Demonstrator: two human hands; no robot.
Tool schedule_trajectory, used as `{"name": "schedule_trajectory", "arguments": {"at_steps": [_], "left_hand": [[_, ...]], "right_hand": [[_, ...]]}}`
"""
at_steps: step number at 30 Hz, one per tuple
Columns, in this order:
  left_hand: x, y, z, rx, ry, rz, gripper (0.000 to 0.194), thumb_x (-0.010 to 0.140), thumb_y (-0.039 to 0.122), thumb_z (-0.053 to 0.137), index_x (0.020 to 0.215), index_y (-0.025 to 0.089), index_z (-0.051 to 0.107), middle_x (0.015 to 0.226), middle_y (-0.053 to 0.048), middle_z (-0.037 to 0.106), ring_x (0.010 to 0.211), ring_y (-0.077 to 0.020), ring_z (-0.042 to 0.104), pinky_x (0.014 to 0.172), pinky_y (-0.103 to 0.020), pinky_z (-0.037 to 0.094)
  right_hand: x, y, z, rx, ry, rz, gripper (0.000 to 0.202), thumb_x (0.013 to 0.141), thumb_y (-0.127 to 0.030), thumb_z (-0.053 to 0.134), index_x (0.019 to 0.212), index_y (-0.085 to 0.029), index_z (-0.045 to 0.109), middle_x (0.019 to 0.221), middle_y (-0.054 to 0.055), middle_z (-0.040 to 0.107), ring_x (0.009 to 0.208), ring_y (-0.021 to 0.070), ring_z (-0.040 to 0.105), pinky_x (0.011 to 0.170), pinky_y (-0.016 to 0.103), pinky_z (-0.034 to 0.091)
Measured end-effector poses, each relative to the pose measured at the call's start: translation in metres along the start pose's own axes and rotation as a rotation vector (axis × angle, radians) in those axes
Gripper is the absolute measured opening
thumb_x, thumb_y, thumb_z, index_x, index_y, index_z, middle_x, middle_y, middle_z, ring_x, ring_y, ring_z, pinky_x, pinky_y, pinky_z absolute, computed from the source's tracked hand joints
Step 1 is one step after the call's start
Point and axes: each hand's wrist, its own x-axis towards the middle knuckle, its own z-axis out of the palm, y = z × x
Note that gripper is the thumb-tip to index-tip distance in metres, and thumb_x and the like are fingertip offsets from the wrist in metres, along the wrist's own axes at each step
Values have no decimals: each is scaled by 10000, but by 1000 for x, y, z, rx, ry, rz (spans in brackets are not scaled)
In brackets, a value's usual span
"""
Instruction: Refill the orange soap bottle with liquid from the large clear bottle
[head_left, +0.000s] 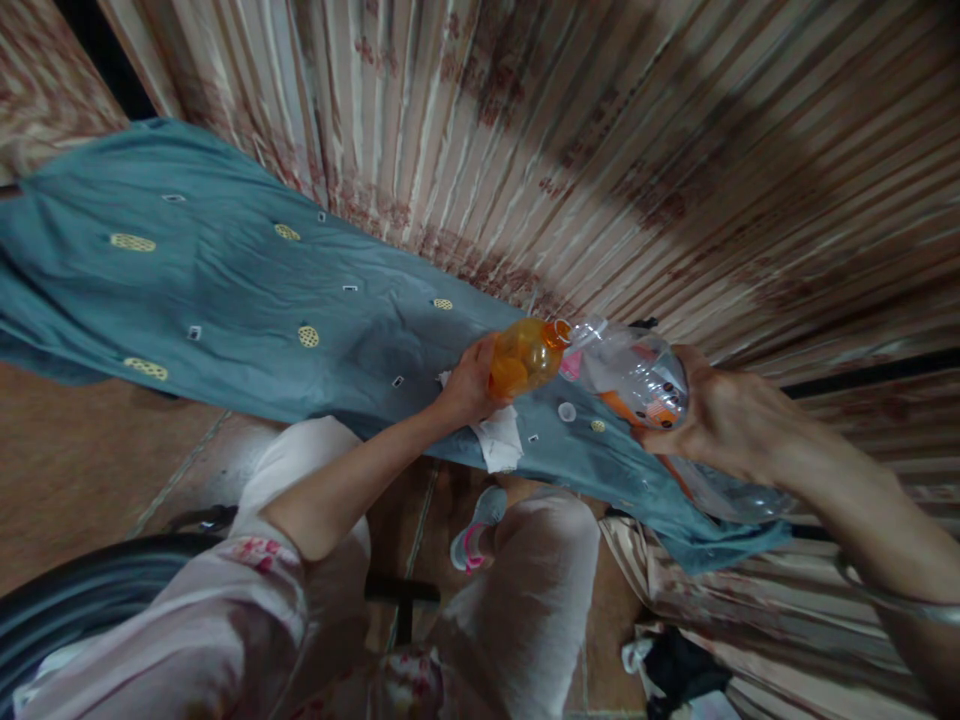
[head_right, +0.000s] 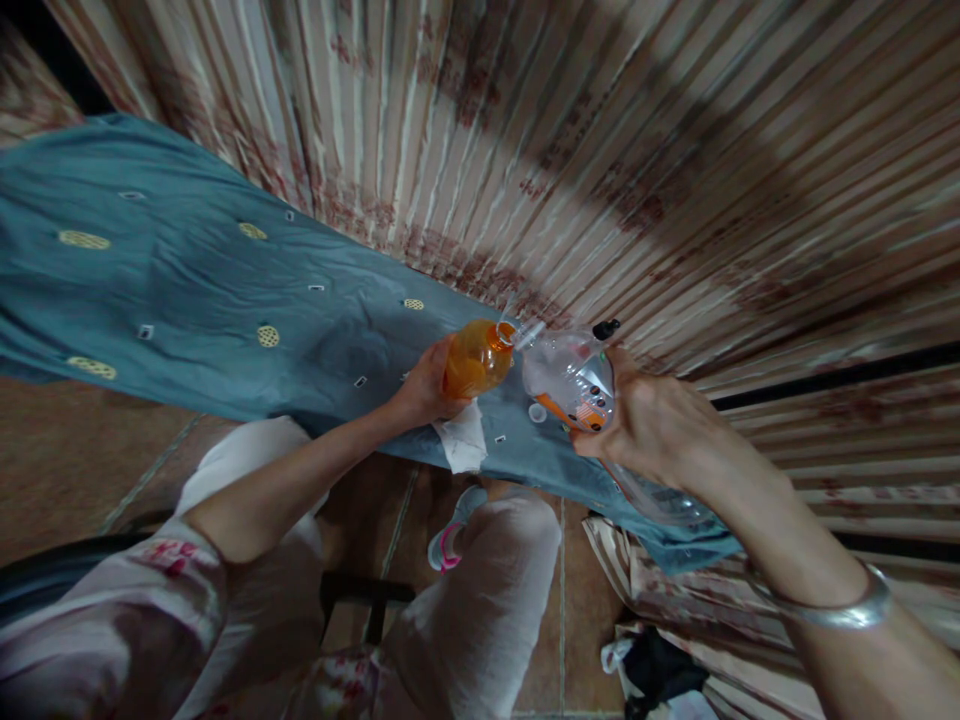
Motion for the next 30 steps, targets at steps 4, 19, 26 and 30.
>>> {"name": "schedule_trajectory", "arguments": {"at_steps": [4,19,26,30], "left_hand": [[0,-4,3,-12,9,10,907,570,198,785,1345,139,317,1321,-179,512,1245,-335,498,1059,-500,430],[0,-3,3,-10,32,24,893,570,194,775,1337,183,316,1314,-148,522,1224,-330,516,1039,-510,442],[1,0,0,-1,-6,2,906,568,191,783,1342,127,316,1336,-189,500,1263,-338,482,1064,-490,423],[1,1,0,0,5,21,870,580,178,765,1333,151,331,1307,-163,525,1228,-320,511,1060,-493,424]], "right_hand": [[0,0,0,-8,6,8,844,680,-557,620,1341,-113,342,738,112,700,786,354,692,581,328,452],[3,3,4,-5,1,9,806,677,-566,607,1289,-92,385,709,101,684,742,337,686,568,327,455],[1,2,1,10,-8,3,824,688,-566,598,1322,-96,360,754,123,689,774,350,688,597,339,460],[1,2,3,6,2,-5,844,700,-561,591,1360,-102,332,715,104,679,762,354,688,591,336,455]]}}
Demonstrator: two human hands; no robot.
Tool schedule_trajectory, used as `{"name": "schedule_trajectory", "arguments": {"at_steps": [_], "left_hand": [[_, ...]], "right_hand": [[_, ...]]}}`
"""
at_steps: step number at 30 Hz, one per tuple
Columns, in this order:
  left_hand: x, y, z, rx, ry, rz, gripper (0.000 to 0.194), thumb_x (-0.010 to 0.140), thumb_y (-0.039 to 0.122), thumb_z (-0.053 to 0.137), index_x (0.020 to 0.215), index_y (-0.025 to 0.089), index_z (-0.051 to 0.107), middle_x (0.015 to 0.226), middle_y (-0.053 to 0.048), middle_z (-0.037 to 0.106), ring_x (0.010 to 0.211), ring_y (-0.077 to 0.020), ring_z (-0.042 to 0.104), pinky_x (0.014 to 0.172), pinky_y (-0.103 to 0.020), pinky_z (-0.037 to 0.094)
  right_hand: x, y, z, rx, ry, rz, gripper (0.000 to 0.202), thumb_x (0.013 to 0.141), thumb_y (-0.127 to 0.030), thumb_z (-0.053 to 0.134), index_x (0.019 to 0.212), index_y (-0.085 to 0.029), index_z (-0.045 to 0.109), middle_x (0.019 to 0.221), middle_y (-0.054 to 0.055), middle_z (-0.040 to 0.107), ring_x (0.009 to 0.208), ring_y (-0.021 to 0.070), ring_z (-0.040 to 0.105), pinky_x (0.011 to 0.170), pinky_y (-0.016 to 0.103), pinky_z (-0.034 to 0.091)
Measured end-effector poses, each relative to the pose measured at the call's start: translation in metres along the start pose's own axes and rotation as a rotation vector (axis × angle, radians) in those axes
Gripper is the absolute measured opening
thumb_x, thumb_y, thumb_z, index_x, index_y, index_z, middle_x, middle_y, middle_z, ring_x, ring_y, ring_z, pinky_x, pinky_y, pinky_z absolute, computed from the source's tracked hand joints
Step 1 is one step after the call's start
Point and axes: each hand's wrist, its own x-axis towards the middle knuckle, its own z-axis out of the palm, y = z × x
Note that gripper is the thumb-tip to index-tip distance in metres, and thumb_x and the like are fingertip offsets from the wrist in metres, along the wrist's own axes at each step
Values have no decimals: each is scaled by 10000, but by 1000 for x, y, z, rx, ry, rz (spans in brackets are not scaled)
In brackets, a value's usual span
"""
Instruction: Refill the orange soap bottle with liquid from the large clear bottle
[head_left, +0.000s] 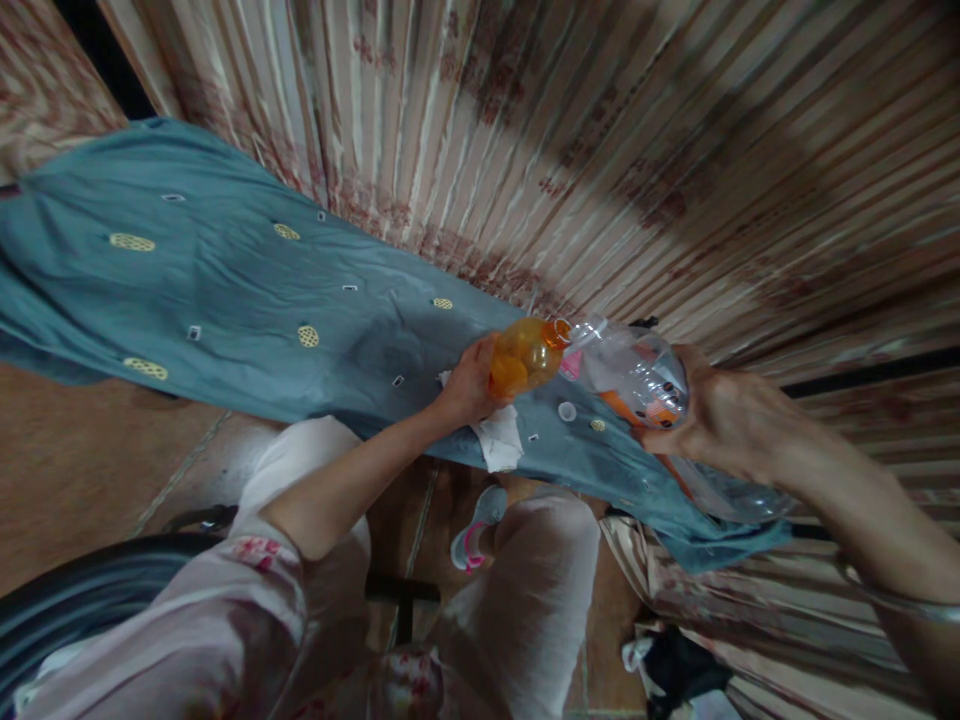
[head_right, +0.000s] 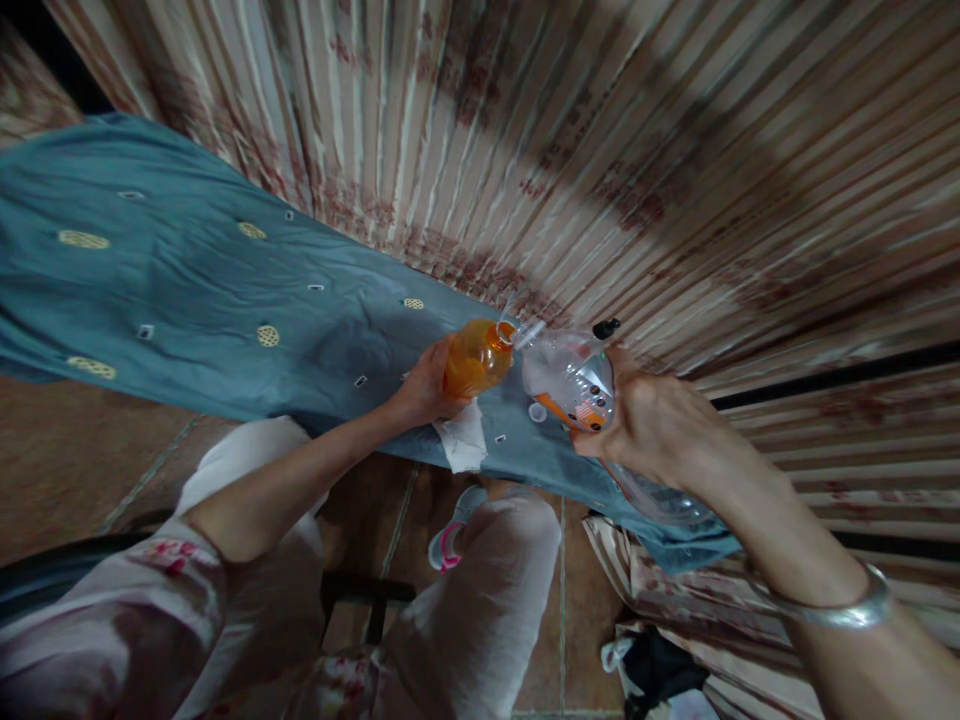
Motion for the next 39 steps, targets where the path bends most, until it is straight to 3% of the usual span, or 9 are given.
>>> {"name": "schedule_trajectory", "arguments": {"at_steps": [4,12,39], "left_hand": [[0,-1,2,-9,6,-5,891,575,191,779,1339,136,324,1303,-171,522,1223,-327,513,1040,-489,444],[-2,-5,3,-7,9,-8,957,561,187,793,1373,151,288,1354,-169,489,1257,-334,489,1056,-494,435],[0,-2,1,-16,10,25,869,572,179,764,1328,151,338,1288,-159,534,1218,-335,513,1050,-510,429]], "right_hand": [[1,2,2,-3,42,-22,859,683,-570,608,1366,-126,336,703,86,676,744,347,687,565,323,444],[0,-1,-2,-6,5,1,860,668,-564,623,1332,-85,360,738,130,694,766,354,684,578,330,445],[0,-2,-3,-31,-35,17,827,686,-552,609,1314,-78,355,789,145,703,827,374,683,604,333,438]]}}
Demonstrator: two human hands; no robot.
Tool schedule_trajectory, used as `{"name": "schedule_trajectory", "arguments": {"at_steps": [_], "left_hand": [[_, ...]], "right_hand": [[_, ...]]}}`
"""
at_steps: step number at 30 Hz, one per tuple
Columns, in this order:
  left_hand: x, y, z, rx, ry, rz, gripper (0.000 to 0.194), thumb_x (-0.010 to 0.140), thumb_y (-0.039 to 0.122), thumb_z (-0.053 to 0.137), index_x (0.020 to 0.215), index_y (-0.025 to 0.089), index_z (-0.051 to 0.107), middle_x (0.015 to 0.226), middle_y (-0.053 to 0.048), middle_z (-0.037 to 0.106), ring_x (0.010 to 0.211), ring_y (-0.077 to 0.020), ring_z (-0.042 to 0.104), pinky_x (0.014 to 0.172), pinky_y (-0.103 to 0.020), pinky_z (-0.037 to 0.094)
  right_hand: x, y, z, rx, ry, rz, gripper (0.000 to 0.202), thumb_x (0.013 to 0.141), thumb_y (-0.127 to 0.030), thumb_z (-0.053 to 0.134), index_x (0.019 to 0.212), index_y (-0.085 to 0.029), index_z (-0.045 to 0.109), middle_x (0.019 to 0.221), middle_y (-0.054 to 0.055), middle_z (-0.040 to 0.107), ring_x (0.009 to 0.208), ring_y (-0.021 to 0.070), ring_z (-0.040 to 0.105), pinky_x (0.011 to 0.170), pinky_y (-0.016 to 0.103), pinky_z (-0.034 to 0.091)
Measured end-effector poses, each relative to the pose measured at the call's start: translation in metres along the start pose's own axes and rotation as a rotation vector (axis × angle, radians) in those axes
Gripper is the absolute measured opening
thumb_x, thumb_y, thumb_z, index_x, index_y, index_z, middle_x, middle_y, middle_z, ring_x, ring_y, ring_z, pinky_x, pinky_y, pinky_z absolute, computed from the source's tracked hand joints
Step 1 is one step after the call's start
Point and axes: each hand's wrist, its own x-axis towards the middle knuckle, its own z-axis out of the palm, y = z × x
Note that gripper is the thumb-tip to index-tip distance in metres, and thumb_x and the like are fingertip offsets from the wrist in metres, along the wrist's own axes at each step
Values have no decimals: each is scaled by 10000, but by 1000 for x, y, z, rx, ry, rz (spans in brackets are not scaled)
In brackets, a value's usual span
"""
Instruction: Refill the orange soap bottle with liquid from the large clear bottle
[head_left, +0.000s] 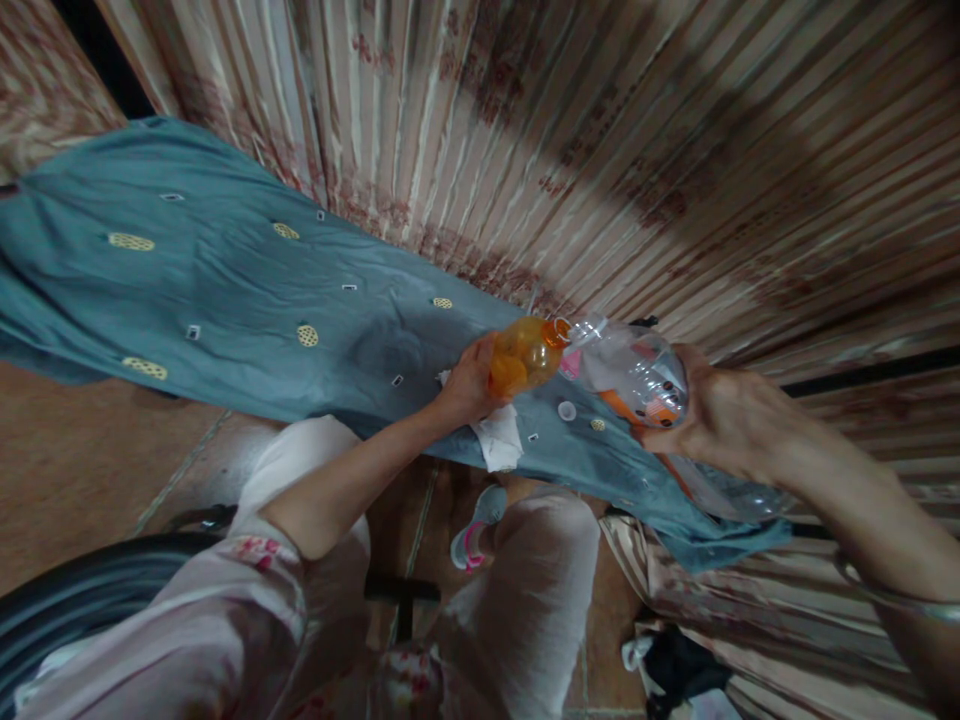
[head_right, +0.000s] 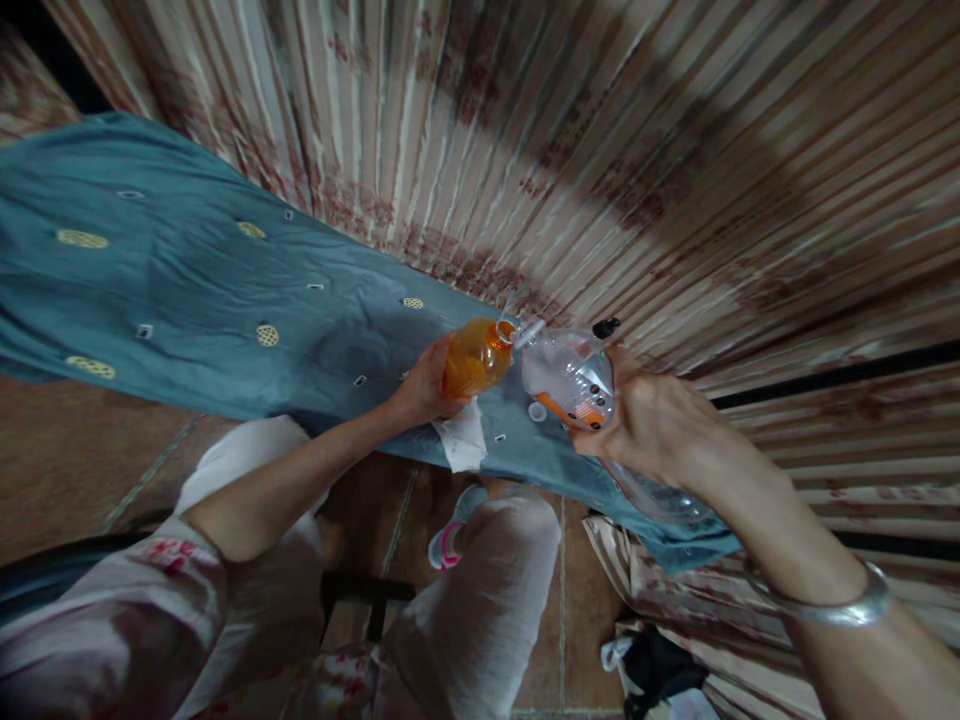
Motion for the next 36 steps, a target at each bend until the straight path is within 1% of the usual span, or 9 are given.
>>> {"name": "schedule_trajectory", "arguments": {"at_steps": [6,10,15,20,24,29,33,36], "left_hand": [[-1,2,-2,-18,-1,-14,877,571,165,771,1332,157,336,1313,-165,517,1243,-338,496,1055,-511,430],[-1,2,-2,-13,-7,-19,870,579,170,767,1332,172,332,1302,-150,529,1235,-329,507,1047,-509,433],[0,2,-1,-12,-3,-24,876,578,192,768,1335,128,331,1304,-181,521,1227,-339,505,1043,-514,433],[0,0,0,-18,-2,-12,875,569,186,771,1334,154,346,1284,-155,533,1204,-322,518,1050,-495,434],[0,-2,2,0,5,-17,869,573,190,776,1328,128,351,1281,-173,532,1207,-326,516,1052,-496,428],[0,0,1,12,10,-2,873,582,190,777,1332,173,329,1297,-149,525,1224,-328,510,1044,-517,434],[0,1,-1,10,1,-4,882,573,180,776,1327,171,318,1298,-144,525,1209,-322,518,1038,-506,444],[0,1,-2,5,-7,11,863,584,190,769,1323,153,324,1289,-155,528,1199,-323,520,1040,-500,441]], "right_hand": [[1,2,3,-6,14,-4,835,681,-567,600,1300,-62,357,757,142,698,799,371,686,577,327,434],[1,3,4,-7,38,-13,791,687,-564,595,1272,-77,382,724,124,690,765,364,687,569,326,430],[1,3,3,0,31,-8,799,672,-579,606,1263,-84,395,741,126,692,778,364,686,571,328,435],[1,3,3,15,46,-16,832,671,-575,614,1297,-84,372,724,108,690,782,350,688,574,322,439],[1,4,4,2,36,-11,837,677,-580,604,1300,-72,371,722,118,689,770,354,687,571,325,441],[2,5,7,2,82,-12,837,684,-584,596,1331,-113,354,702,96,685,747,348,689,561,321,441],[2,4,6,8,68,-22,815,684,-566,605,1330,-132,361,688,82,680,737,339,688,552,314,436],[1,3,3,5,47,-29,833,676,-556,619,1330,-110,360,706,95,687,736,341,686,564,322,443]]}}
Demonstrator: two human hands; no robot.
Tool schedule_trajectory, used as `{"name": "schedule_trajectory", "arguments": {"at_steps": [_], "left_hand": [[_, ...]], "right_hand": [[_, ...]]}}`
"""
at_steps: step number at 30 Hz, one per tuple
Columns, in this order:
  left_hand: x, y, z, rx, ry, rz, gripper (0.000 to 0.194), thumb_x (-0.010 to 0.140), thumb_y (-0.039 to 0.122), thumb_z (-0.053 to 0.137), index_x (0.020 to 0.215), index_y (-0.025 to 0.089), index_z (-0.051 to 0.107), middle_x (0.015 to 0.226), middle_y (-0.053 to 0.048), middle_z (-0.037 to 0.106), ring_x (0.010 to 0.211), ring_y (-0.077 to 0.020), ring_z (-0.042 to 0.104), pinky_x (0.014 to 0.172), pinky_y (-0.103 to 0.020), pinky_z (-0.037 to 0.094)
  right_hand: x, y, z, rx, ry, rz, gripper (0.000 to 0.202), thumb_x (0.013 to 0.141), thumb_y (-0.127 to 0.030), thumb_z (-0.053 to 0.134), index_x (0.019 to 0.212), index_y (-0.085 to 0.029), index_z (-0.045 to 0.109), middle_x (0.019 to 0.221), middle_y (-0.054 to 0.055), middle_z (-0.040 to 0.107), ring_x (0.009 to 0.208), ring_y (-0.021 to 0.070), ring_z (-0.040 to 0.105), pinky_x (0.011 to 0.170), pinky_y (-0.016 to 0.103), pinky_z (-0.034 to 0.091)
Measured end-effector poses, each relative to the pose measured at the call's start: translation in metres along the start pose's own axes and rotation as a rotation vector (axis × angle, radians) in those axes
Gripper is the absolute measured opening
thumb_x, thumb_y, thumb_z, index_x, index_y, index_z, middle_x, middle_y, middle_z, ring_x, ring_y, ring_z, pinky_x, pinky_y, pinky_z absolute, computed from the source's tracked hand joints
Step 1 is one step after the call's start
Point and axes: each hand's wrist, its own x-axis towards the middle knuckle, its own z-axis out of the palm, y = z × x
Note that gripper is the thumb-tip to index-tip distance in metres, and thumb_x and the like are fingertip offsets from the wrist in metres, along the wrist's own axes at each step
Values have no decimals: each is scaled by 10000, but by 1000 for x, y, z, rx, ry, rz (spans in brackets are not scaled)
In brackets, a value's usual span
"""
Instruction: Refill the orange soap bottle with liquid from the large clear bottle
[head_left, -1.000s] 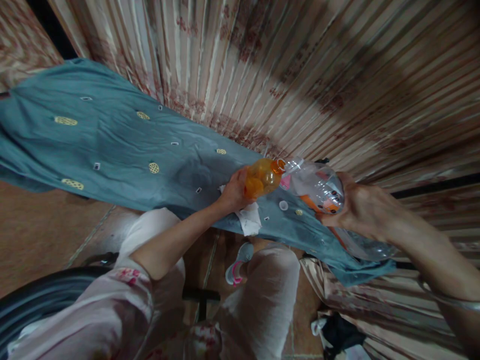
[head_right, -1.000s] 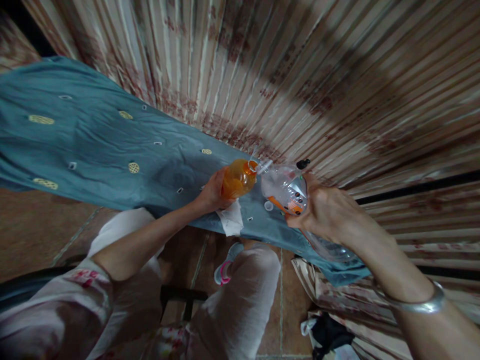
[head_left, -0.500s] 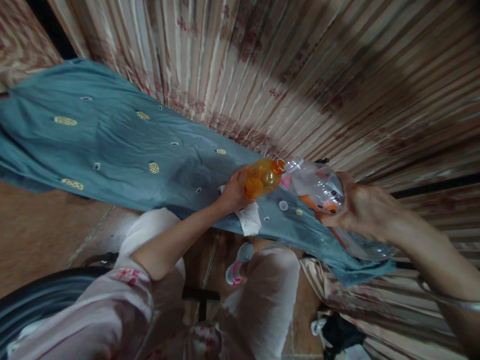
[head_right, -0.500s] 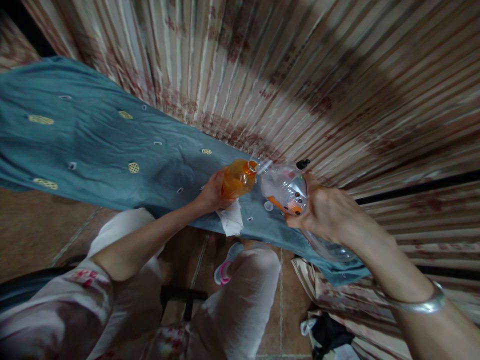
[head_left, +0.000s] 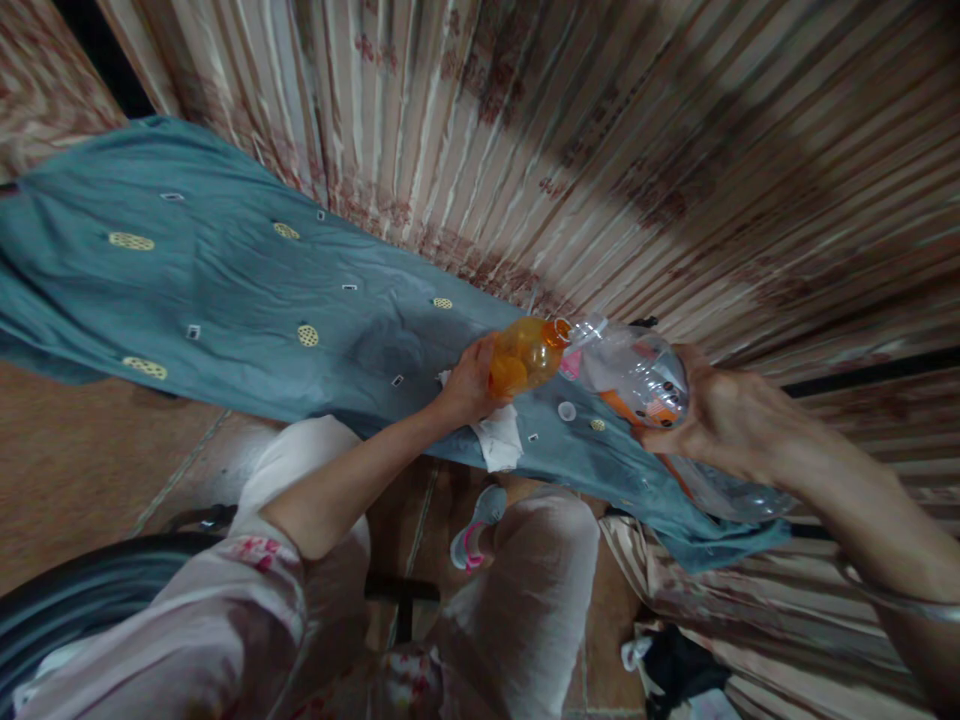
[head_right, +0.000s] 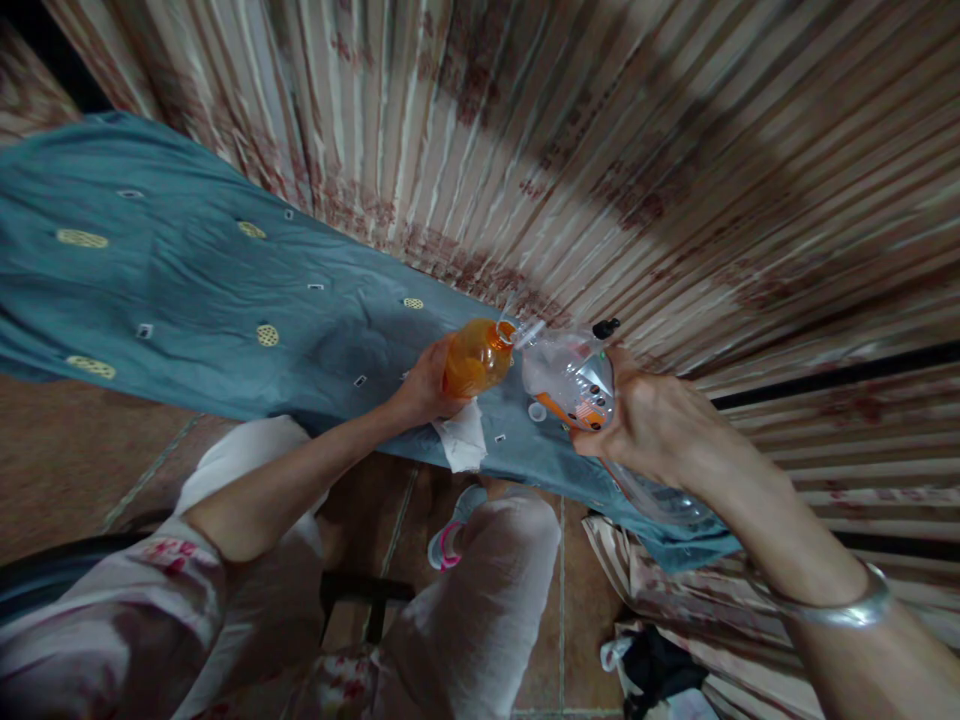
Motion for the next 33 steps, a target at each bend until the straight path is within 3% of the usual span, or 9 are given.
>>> {"name": "schedule_trajectory", "arguments": {"at_steps": [12,16,27,33], "left_hand": [[-1,-1,2,-10,-4,-45,899,575,196,776,1345,151,315,1323,-168,508,1244,-330,495,1052,-505,431],[-1,-2,3,-5,3,-43,888,585,191,776,1347,152,320,1323,-165,506,1244,-318,494,1057,-483,431],[-3,-1,1,-9,-15,-61,971,561,181,792,1380,168,272,1361,-177,474,1275,-336,473,1051,-502,433],[-2,-1,2,-7,0,-46,921,566,173,782,1355,166,307,1327,-162,506,1254,-332,489,1069,-503,413]], "right_hand": [[0,-3,-2,-3,-16,19,798,708,-537,588,1322,-75,375,777,151,705,795,363,688,595,338,453],[0,-4,-3,0,-23,18,858,699,-561,598,1371,-102,325,778,140,708,796,360,692,601,338,457],[0,-2,-2,9,-30,17,830,685,-564,597,1321,-79,376,750,128,696,785,368,687,579,333,444],[0,-2,-2,15,0,2,815,688,-534,602,1331,-98,356,732,107,689,777,358,686,579,323,438]]}}
